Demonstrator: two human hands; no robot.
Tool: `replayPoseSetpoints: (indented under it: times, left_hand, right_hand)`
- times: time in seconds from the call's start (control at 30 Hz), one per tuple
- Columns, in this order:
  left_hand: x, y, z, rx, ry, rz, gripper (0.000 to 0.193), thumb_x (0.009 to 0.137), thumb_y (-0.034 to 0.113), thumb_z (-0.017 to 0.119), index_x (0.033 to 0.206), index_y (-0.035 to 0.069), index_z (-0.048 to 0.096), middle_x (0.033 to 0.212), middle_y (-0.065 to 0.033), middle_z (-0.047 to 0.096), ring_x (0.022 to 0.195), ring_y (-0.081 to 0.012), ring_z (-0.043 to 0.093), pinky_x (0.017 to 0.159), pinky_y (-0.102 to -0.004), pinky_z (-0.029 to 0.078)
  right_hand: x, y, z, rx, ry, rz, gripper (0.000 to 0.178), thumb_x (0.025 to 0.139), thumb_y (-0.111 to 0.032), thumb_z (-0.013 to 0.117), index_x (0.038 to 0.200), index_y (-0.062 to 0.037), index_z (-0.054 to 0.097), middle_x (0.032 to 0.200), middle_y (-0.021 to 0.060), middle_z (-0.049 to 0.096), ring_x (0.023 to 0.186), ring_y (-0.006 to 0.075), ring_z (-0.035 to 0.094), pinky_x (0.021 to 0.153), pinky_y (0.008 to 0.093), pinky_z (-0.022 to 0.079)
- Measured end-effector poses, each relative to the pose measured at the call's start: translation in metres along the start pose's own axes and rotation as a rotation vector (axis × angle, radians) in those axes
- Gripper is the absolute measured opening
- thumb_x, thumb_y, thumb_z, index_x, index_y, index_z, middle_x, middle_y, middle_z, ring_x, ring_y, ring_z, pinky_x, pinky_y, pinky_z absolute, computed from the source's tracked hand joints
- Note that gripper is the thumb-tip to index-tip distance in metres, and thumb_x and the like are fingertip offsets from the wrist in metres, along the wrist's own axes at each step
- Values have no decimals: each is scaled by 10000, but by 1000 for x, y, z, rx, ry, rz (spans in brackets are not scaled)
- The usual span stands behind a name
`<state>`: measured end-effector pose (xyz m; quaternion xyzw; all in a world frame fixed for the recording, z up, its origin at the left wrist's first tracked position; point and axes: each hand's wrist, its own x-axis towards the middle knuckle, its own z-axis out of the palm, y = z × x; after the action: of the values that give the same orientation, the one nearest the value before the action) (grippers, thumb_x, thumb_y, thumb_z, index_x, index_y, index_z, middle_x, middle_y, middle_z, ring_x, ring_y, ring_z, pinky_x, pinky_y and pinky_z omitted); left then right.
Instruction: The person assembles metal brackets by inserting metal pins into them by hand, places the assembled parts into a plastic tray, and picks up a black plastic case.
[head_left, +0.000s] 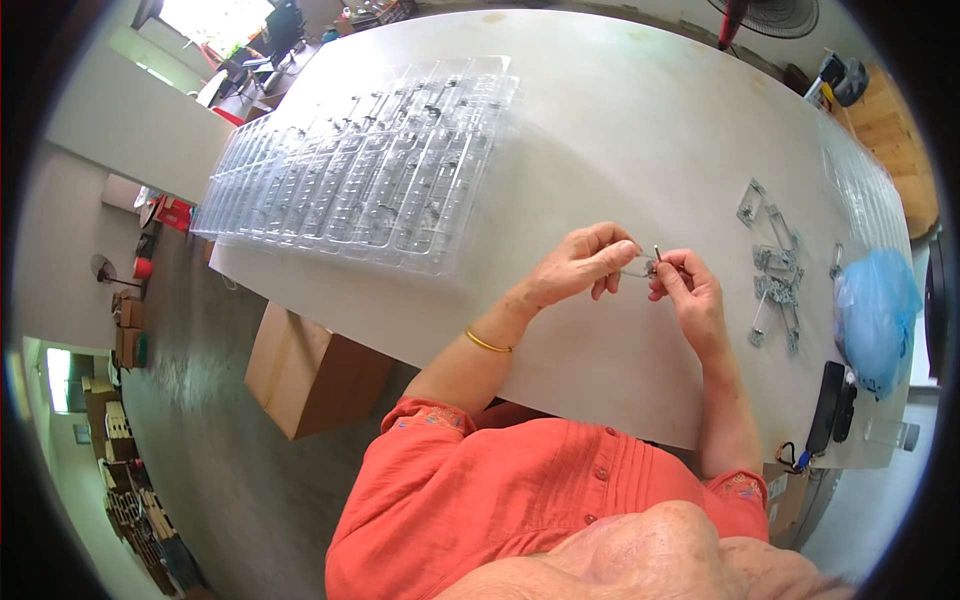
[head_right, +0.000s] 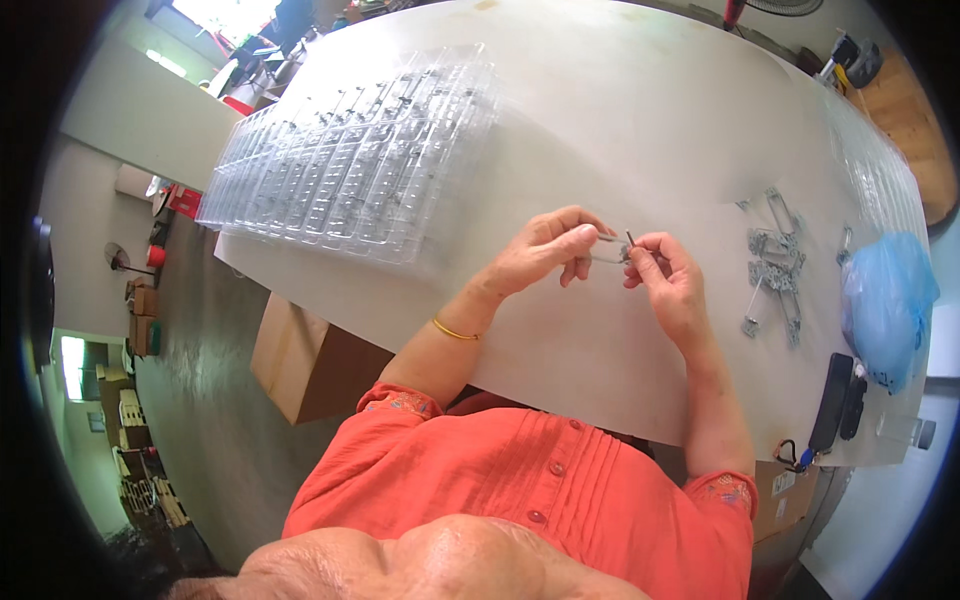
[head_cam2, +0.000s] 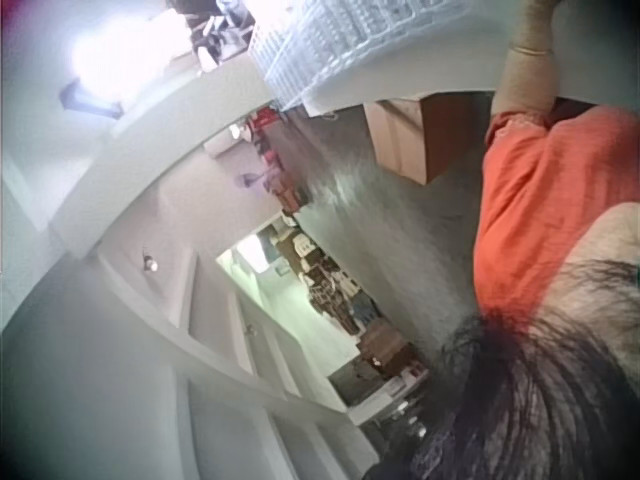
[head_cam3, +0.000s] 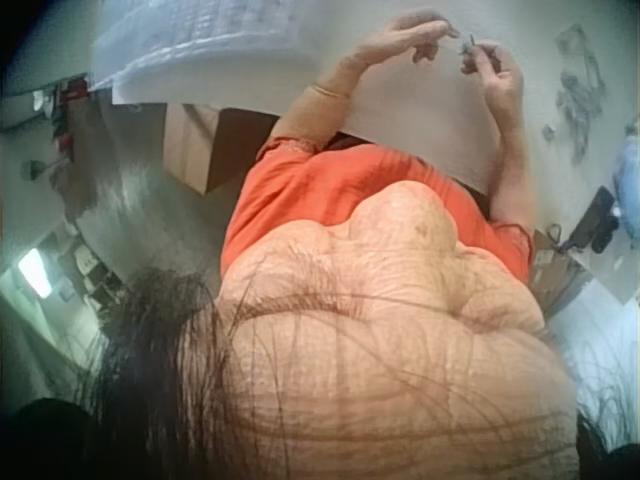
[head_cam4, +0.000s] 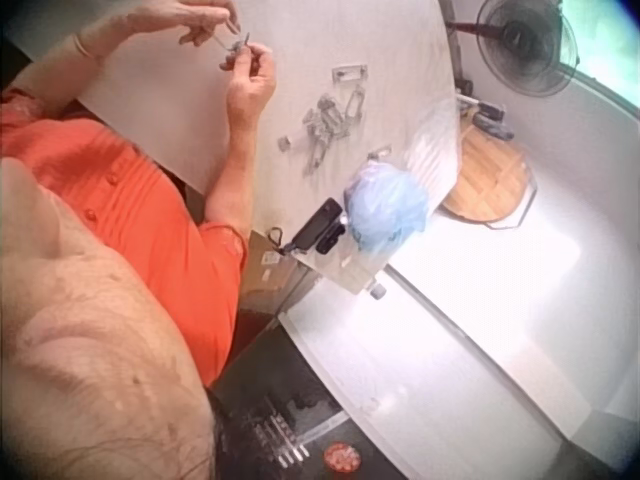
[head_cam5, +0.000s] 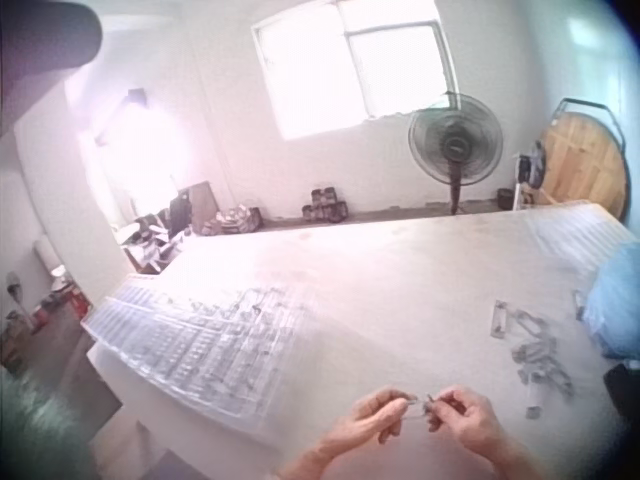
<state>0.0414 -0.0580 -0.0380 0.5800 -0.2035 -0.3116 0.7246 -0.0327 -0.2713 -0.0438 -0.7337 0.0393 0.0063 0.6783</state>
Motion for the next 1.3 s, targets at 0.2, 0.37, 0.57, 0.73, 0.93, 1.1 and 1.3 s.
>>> replayPoseSetpoints:
  times: [0.2,0.37,0.57,0.73,0.93,1.1,1.3]
  left_hand:
    - [-2,5,2,-105,-82,160,420,963,189,681,1298,-24,543,1207,-182,621,735,-160,644,664,-321,581]
    - [-1,4,0,-222,-60,106,443,927,141,723,1301,-17,546,1228,-172,621,742,-158,652,649,-315,582]
    - [4,-13,-4,-69,-100,212,374,944,167,706,1268,27,582,1202,-162,646,925,-169,665,799,-298,552]
    - [-1,0,1,-133,-115,92,372,948,252,706,1215,20,591,1056,-112,682,946,-195,655,904,-371,524]
    - [0,1,-1,71,-123,-15,416,966,358,668,1198,17,613,941,-83,680,867,-153,626,794,-308,499]
    - [0,1,-1,142,-116,-23,409,980,383,638,1180,25,636,892,-54,659,830,-126,590,740,-279,470]
    - [-1,2,-4,228,-49,-67,380,969,336,665,1178,19,640,920,-29,644,841,-107,580,744,-265,467]
  right_hand:
    - [1,-9,-1,358,-40,163,136,1015,-162,600,1053,-34,622,885,14,635,803,94,615,710,267,525]
    - [0,-8,-3,479,-123,189,128,1015,-175,601,1036,-51,625,892,20,639,785,92,609,696,263,509]
    - [-3,-4,-1,490,-181,223,145,1011,-188,610,1028,-45,628,869,20,640,765,92,609,684,260,510]
    - [-4,-8,2,262,-66,83,149,1015,-198,607,1013,-52,634,827,4,619,729,84,593,645,254,499]
    - [-10,-18,5,219,-67,-3,116,1005,-167,621,995,-52,635,773,-25,571,661,60,538,600,237,467]
    - [-9,-17,4,198,-62,-1,86,991,-141,634,967,-58,635,744,-43,552,642,36,514,574,217,441]
    - [-12,-16,2,-7,-40,-55,81,997,-126,614,996,-45,618,750,-45,545,642,38,511,574,210,428]
